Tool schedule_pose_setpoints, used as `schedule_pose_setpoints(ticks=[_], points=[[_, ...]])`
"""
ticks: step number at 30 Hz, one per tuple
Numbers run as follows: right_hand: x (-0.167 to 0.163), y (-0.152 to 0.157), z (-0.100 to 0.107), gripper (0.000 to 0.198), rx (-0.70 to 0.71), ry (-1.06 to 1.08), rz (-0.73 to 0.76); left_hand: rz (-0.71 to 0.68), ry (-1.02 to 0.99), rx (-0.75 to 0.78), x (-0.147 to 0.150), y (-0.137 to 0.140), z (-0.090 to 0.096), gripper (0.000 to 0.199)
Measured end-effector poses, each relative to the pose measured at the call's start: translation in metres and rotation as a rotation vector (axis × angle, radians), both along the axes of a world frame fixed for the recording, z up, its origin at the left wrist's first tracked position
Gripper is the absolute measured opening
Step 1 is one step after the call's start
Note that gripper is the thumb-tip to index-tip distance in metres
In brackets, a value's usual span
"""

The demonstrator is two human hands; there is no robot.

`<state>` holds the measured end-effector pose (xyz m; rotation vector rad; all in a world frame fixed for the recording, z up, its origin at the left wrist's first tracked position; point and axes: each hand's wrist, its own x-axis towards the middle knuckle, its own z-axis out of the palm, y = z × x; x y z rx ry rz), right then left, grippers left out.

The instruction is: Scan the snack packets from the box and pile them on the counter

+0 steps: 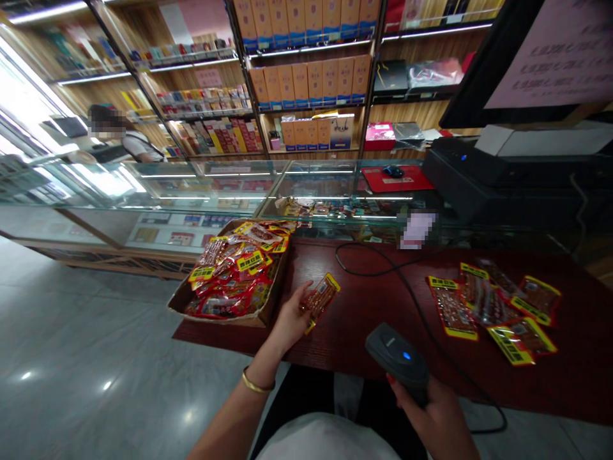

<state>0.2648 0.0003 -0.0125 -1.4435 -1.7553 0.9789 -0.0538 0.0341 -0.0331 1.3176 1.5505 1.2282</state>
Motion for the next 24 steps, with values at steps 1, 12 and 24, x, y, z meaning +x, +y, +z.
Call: schedule_pose_setpoints(ticks=[1,12,24], points=[[0.0,0.001,0.0,0.042,0.003,-0.005,0.012,-0.018,-0.008,-0.002,0.001,-0.001,0.004,0.08],[-0.008,0.007,0.008,0.044,0.006,-0.028,-0.01,-0.12,0.065,-0.049,0.014,-0.005,0.025,0.087],[0.001,0.004,0.005,0.035,0.012,0.012,-0.116,-0.121,-0.198,-0.06,0.032,0.014,0.01,0.092]])
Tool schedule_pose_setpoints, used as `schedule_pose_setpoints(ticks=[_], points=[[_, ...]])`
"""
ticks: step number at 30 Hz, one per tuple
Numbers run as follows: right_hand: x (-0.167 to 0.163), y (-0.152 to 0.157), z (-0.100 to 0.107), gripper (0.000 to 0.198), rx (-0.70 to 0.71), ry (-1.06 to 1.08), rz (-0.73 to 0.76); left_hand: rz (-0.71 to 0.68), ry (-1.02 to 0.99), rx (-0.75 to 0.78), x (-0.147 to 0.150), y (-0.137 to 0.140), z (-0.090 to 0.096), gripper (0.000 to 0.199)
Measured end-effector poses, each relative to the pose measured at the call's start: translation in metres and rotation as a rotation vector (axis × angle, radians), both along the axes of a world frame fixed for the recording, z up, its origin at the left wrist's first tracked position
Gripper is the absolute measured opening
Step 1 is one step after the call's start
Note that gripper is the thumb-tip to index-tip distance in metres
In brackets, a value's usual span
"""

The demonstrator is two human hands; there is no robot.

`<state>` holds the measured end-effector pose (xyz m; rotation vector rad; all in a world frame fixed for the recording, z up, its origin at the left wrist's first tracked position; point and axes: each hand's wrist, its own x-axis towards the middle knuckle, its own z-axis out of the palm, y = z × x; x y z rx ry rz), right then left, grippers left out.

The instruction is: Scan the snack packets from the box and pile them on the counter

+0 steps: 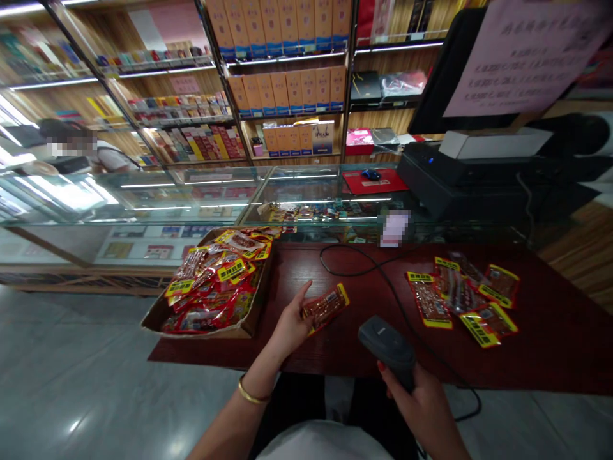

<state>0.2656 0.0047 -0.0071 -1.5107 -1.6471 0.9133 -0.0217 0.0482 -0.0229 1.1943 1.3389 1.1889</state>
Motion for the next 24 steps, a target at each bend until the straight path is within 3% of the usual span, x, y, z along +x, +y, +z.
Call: schedule_pose_setpoints(ticks=[3,7,10,12,15,18,21,23,24], points=[[0.008,-0.006,0.001,0.035,0.005,0.017,-0.082,-0.067,-0.231,-0.014,0.041,0.036,-0.01,0.096],[0.015,-0.014,0.004,0.035,0.013,0.018,-0.151,-0.155,-0.392,-0.065,0.131,0.097,-0.023,0.089],[0.017,-0.018,0.005,0.037,0.021,0.036,-0.157,-0.264,-0.325,-0.092,0.183,0.122,-0.023,0.085],[0.016,-0.019,0.004,0.037,0.014,0.042,-0.153,-0.304,-0.12,0.045,0.188,0.118,-0.013,0.072],[0.014,-0.018,-0.003,0.035,-0.005,0.04,-0.138,-0.192,0.268,0.349,0.138,0.087,0.019,0.046],[0.012,-0.013,-0.012,0.032,-0.02,0.016,-0.108,0.117,0.602,0.463,0.041,0.042,0.061,0.038],[0.009,-0.005,-0.018,0.032,-0.013,-0.021,-0.03,0.48,1.01,0.322,-0.064,0.0,0.091,0.043],[0.005,0.0,-0.018,0.033,0.001,-0.037,0.028,0.638,1.234,0.051,-0.118,-0.022,0.096,0.054],[0.003,0.001,-0.018,0.034,0.008,-0.042,0.052,0.635,1.295,-0.107,-0.137,-0.03,0.095,0.059]])
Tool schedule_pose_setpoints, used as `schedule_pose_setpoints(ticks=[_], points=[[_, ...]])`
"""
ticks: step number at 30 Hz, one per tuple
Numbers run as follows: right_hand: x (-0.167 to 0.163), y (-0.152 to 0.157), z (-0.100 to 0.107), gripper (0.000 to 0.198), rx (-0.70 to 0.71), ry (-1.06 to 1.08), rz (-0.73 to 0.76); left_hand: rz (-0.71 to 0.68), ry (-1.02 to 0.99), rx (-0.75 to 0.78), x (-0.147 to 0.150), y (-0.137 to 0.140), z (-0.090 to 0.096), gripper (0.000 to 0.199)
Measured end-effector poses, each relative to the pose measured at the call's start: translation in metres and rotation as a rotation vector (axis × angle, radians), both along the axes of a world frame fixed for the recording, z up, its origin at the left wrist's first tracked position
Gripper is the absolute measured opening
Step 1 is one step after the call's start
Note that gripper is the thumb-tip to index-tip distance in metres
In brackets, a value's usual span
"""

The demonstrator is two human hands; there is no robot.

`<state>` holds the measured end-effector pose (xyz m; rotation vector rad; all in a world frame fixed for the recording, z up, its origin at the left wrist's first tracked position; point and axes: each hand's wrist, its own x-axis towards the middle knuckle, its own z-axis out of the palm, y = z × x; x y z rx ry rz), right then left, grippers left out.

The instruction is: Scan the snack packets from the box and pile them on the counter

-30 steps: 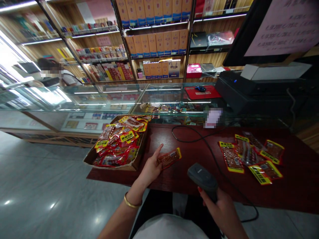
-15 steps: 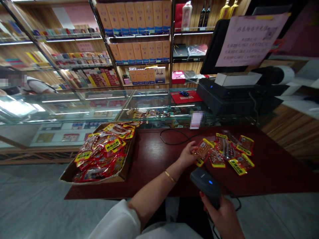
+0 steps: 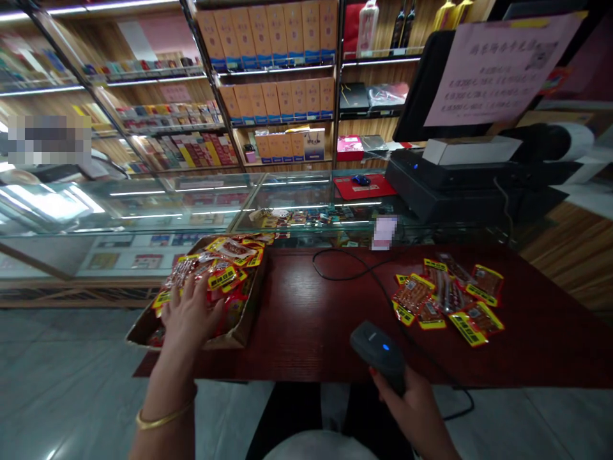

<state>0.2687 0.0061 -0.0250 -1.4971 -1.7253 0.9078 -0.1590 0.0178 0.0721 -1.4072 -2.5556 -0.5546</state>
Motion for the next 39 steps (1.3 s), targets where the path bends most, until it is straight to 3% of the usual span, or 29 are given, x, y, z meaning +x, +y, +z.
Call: schedule_pose_setpoints(ticks=[2,4,8,14,24,32,39], points=[[-0.004,0.002,0.002,0.036,0.01,-0.004,0.029,0.08,-0.014,-0.225,-0.025,-0.012,-0.007,0.065],[-0.008,0.003,0.004,0.036,0.014,-0.002,0.05,0.059,-0.024,-0.347,-0.034,-0.016,-0.016,0.064],[-0.012,0.002,0.006,0.035,0.017,-0.004,0.066,-0.022,0.024,-0.355,-0.034,-0.012,-0.024,0.06],[-0.007,0.0,0.001,0.038,0.012,-0.003,0.058,-0.05,0.121,-0.363,-0.032,-0.006,-0.017,0.051],[-0.002,0.0,0.0,0.036,0.0,0.002,0.042,-0.055,0.167,-0.2,-0.023,-0.01,-0.016,0.039],[0.003,0.001,0.007,0.033,-0.044,0.008,-0.034,-0.168,0.181,-0.091,-0.019,-0.03,0.008,0.039],[0.0,0.0,0.001,0.036,-0.082,0.06,-0.105,0.111,-0.05,0.022,-0.011,-0.037,0.029,0.042]])
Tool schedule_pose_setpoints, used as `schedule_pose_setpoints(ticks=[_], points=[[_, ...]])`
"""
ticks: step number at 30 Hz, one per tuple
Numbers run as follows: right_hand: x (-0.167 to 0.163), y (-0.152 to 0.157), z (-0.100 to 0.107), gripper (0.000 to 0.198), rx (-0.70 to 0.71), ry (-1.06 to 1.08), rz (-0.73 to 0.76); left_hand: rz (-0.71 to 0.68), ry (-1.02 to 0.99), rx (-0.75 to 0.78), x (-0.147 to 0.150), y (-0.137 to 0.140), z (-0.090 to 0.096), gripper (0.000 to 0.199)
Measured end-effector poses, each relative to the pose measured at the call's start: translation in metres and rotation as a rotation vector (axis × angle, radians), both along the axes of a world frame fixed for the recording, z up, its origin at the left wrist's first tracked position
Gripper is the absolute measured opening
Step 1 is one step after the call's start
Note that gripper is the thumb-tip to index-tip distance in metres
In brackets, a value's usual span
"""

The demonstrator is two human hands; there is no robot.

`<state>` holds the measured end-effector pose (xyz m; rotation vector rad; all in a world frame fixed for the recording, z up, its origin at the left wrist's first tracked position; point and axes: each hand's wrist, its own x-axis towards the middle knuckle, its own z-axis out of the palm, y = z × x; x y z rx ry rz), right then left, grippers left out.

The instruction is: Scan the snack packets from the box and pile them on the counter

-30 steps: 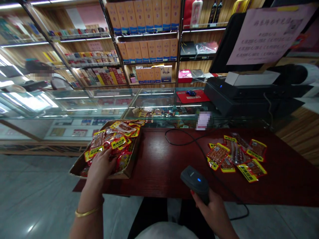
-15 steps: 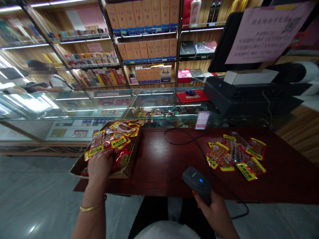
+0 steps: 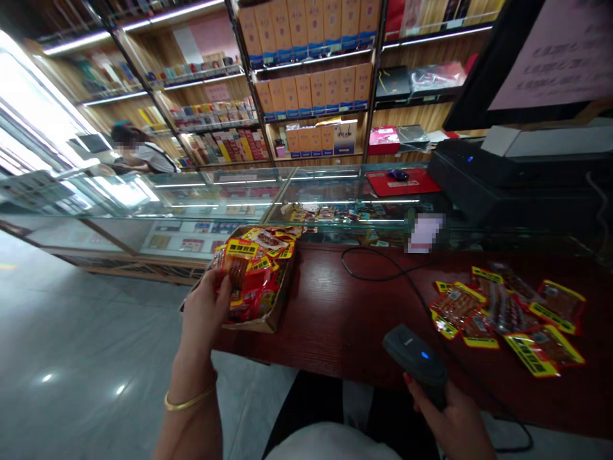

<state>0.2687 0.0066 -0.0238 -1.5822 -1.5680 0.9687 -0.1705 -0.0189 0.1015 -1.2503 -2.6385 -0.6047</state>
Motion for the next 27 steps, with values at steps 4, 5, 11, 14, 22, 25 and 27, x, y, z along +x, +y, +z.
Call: schedule_pose_setpoints(ticks=[4,5,11,14,22,25,27], points=[[-0.001,-0.001,-0.005,0.04,-0.003,-0.028,0.018,0.034,-0.143,0.065,-0.006,-0.001,-0.005,0.042],[-0.001,-0.001,-0.005,0.041,-0.002,-0.033,0.016,0.032,-0.17,0.092,-0.007,-0.002,-0.007,0.04],[0.002,-0.003,-0.004,0.054,-0.025,-0.011,0.007,0.067,-0.39,0.553,0.003,-0.002,-0.006,0.04],[0.001,-0.004,-0.003,0.055,-0.034,-0.014,0.006,-0.046,-0.798,0.755,0.034,0.013,-0.009,0.041],[-0.002,-0.004,0.002,0.036,0.059,-0.002,0.016,-0.319,-2.144,0.198,0.132,0.069,-0.082,0.057],[0.003,-0.005,0.004,0.033,0.083,-0.026,0.062,-0.379,-2.225,0.108,0.141,0.075,-0.108,0.036],[0.005,-0.007,0.006,0.032,0.091,-0.047,0.062,-0.399,-2.19,0.069,0.142,0.076,-0.116,0.034]])
